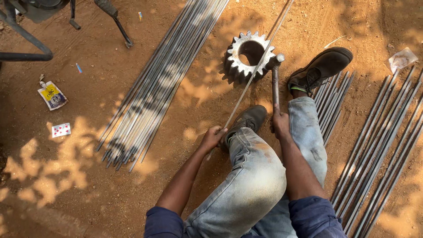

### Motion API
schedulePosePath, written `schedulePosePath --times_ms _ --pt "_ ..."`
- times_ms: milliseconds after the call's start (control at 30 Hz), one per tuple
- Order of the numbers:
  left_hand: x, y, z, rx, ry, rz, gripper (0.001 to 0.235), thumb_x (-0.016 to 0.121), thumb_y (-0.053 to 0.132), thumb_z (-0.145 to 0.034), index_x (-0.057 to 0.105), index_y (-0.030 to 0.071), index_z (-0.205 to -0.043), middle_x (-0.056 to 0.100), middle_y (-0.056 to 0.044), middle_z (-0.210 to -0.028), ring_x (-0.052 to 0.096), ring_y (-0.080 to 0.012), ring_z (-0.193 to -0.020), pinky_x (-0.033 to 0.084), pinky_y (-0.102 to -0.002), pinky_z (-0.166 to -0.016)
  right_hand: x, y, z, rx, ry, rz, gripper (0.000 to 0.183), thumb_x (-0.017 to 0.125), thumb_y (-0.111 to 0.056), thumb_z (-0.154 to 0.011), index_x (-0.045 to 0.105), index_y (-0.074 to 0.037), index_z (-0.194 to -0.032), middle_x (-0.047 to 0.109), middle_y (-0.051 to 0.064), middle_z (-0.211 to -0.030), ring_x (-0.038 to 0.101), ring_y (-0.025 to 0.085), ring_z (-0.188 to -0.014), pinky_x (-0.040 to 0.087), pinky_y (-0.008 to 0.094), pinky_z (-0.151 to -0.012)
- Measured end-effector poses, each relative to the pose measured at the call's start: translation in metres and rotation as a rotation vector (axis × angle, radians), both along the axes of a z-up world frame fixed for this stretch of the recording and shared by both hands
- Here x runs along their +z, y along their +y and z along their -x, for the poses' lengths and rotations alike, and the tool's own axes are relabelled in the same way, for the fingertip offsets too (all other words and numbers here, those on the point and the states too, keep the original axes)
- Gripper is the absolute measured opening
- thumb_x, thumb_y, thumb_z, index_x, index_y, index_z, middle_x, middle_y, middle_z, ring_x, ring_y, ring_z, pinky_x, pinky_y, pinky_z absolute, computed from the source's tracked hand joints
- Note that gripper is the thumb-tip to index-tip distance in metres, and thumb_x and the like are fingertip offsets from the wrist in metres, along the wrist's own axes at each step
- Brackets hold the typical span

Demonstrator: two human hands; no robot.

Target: The person straightens long metal rods by placing them against a large gear on the ground and striking them with a hammer.

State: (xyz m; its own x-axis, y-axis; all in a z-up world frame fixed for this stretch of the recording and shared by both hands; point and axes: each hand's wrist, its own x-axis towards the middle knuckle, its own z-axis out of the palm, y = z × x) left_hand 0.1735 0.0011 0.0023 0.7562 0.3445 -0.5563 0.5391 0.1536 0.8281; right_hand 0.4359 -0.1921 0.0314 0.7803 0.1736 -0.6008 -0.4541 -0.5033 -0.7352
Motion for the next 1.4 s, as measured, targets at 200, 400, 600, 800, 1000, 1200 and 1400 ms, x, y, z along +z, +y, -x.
schedulePosePath --times_ms 200,400,600,800,1000,1200,1400 --pt "0.12 -0.007 -0.041 -0.059 -0.156 -0.001 0.037 0.069 0.036 -0.098 0.074 0.0 -0.099 0.069 -0.003 -0.069 0.062 -0.0088 -0.055 0.049 -0.024 -0.052 0.001 0.005 0.004 -0.026 0.001 -0.015 0.066 0.053 -0.061 -0.101 0.053 -0.001 -0.074 0.046 0.006 -0.054 0.044 0.017 -0.037 0.031 0.036 -0.032" --pt "0.306 -0.036 -0.087 -0.151 -0.657 0.588 0.045 0.059 0.05 -0.106 0.056 0.005 -0.104 0.063 -0.005 -0.069 0.058 -0.0097 -0.05 0.046 -0.024 -0.044 -0.018 -0.01 0.001 0.125 -0.119 -0.069 0.061 0.058 -0.056 -0.101 0.059 0.001 -0.079 0.054 0.005 -0.057 0.052 0.015 -0.041 0.039 0.033 -0.036" --pt "0.423 -0.068 -0.143 -0.323 -1.024 0.93 0.045 0.057 0.056 -0.108 0.047 0.013 -0.099 0.065 -0.007 -0.076 0.056 -0.0087 -0.058 0.045 -0.024 -0.046 -0.022 -0.02 0.002 0.002 -0.038 -0.078 0.061 0.057 -0.056 -0.101 0.059 0.0 -0.078 0.054 0.004 -0.057 0.051 0.015 -0.041 0.038 0.033 -0.036" --pt "0.446 -0.1 -0.189 -0.397 -1.171 1.084 0.035 0.057 0.043 -0.112 0.052 0.009 -0.105 0.067 -0.01 -0.085 0.06 -0.0105 -0.061 0.046 -0.024 -0.045 -0.024 -0.009 0.0 -0.087 0.005 -0.046 0.061 0.056 -0.057 -0.102 0.058 0.0 -0.078 0.053 0.004 -0.057 0.05 0.015 -0.041 0.038 0.033 -0.036" --pt "0.452 -0.106 -0.208 -0.551 -1.262 1.279 0.031 0.055 0.038 -0.112 0.052 0.008 -0.106 0.063 -0.006 -0.078 0.052 -0.0061 -0.049 0.042 -0.022 -0.041 -0.03 -0.007 0.002 -0.125 0.027 -0.041 0.062 0.055 -0.058 -0.102 0.058 -0.001 -0.078 0.053 0.004 -0.057 0.049 0.015 -0.041 0.037 0.033 -0.036" --pt "0.451 -0.105 -0.222 -0.716 -1.323 1.357 0.027 0.05 0.035 -0.112 0.051 0.008 -0.107 0.065 -0.008 -0.078 0.046 -0.0112 -0.043 0.039 -0.022 -0.038 -0.031 -0.006 0.001 -0.127 0.033 -0.05 0.062 0.054 -0.059 -0.102 0.058 -0.002 -0.078 0.052 0.004 -0.057 0.049 0.015 -0.041 0.037 0.033 -0.036" --pt "0.447 -0.111 -0.228 -0.708 -1.365 1.431 0.024 0.048 0.027 -0.112 0.047 0.005 -0.121 0.072 -0.021 -0.103 0.047 -0.0098 -0.037 0.044 -0.026 -0.035 -0.03 -0.002 0.001 -0.131 0.035 -0.056 0.063 0.053 -0.06 -0.102 0.057 -0.002 -0.078 0.052 0.004 -0.057 0.048 0.015 -0.041 0.036 0.033 -0.036"
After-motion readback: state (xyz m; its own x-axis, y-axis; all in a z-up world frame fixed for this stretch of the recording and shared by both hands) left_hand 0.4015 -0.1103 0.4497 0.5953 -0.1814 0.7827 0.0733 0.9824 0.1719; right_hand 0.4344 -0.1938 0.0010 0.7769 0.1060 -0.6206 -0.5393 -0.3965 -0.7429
